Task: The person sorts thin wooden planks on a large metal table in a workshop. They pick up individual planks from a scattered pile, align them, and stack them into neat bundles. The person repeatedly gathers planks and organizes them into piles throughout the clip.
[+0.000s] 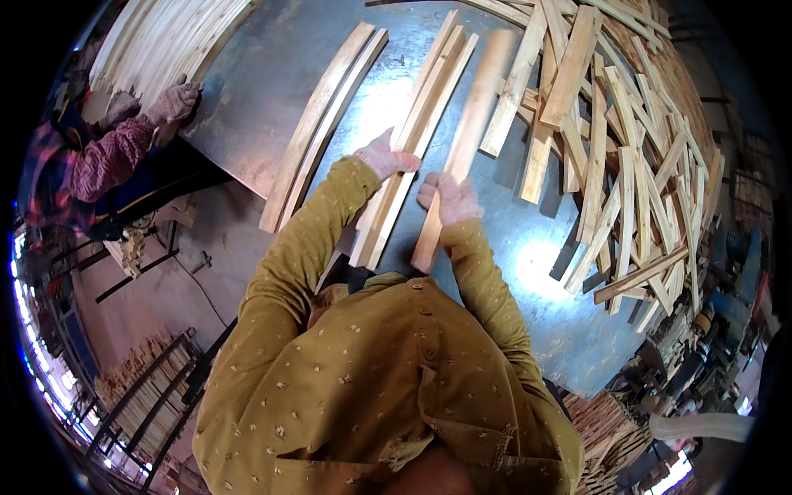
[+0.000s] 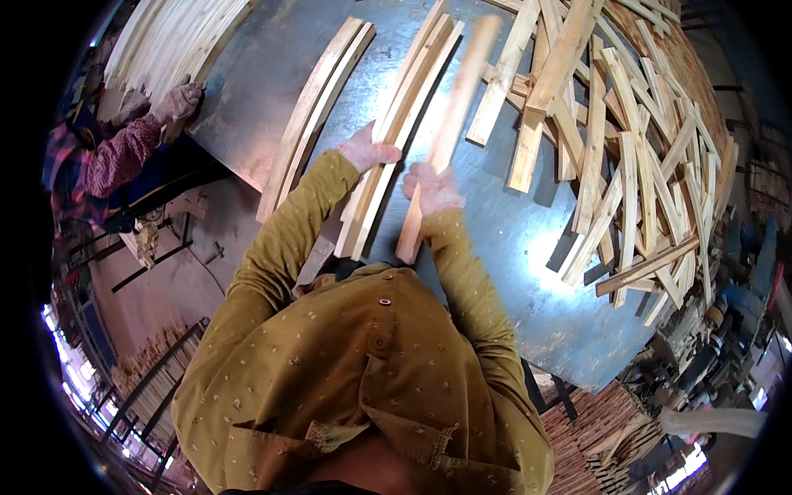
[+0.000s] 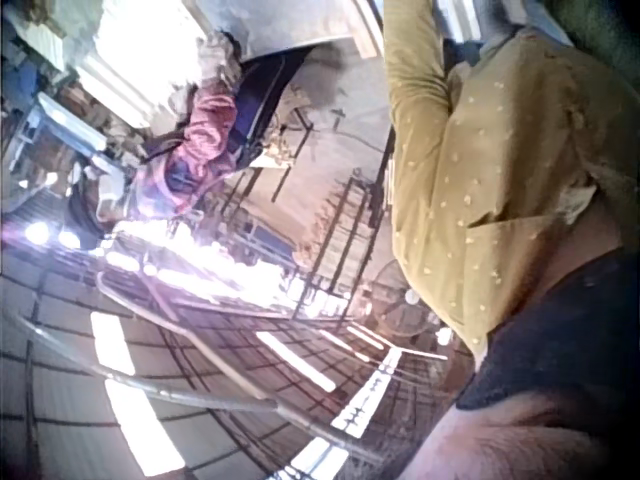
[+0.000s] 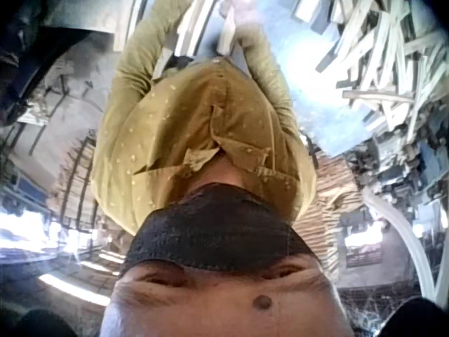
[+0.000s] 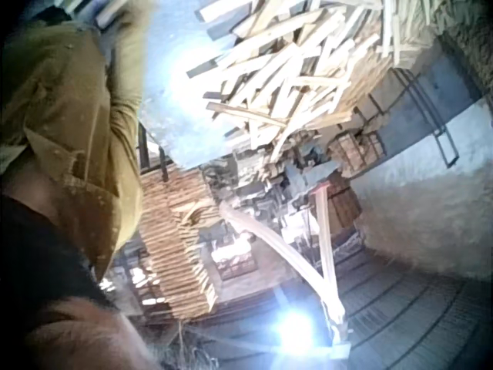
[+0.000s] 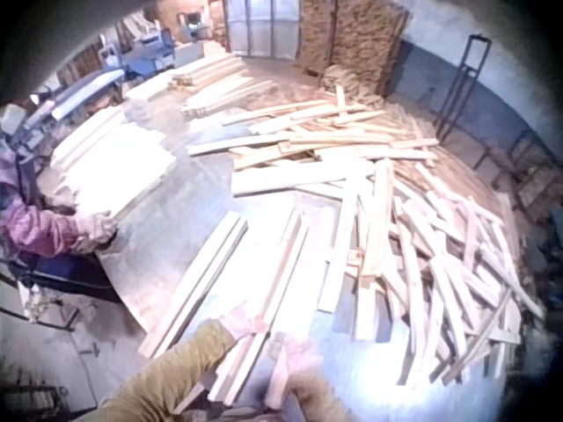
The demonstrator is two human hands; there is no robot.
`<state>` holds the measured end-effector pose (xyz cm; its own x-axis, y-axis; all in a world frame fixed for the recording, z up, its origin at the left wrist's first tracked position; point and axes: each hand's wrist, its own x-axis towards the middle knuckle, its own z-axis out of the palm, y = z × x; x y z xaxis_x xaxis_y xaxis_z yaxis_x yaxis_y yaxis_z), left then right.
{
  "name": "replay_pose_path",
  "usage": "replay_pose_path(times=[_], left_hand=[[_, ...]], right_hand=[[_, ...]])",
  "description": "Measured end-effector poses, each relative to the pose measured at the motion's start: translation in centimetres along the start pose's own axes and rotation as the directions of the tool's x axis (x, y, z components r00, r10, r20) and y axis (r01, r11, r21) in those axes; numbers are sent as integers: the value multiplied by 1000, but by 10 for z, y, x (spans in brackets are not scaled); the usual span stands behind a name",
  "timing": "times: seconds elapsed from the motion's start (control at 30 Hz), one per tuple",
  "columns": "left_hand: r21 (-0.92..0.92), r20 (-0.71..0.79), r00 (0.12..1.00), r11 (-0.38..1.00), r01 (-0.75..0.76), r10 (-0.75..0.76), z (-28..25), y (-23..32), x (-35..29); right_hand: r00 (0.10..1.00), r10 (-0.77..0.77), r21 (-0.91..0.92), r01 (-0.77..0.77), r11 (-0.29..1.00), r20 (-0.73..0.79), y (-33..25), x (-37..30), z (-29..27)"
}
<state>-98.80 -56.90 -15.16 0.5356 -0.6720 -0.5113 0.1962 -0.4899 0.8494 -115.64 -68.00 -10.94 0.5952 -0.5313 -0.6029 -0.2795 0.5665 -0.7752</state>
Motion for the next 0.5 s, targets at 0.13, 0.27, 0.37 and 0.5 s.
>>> replay_pose_path(times=[0.13,0.27,0.37,0.5], left_hand=[[-440,108,985,883,166,-131,-3,-28,-27],[-396,59,998,917,41,-20,-1,-23,-39],[-130,-140,988,990,49,-67,7,-22,-52],[149,-86,958,947,284,-274,12,29,-54]], right_hand=[[994,37,-559,-86,825,-98,8,34,-7],[981,-9,-918,182,353,191,2,8,27],[918,-198,-912,376,165,343,-48,21,22],[709,-698,-995,-82,57,-98,-92,78,-8]])
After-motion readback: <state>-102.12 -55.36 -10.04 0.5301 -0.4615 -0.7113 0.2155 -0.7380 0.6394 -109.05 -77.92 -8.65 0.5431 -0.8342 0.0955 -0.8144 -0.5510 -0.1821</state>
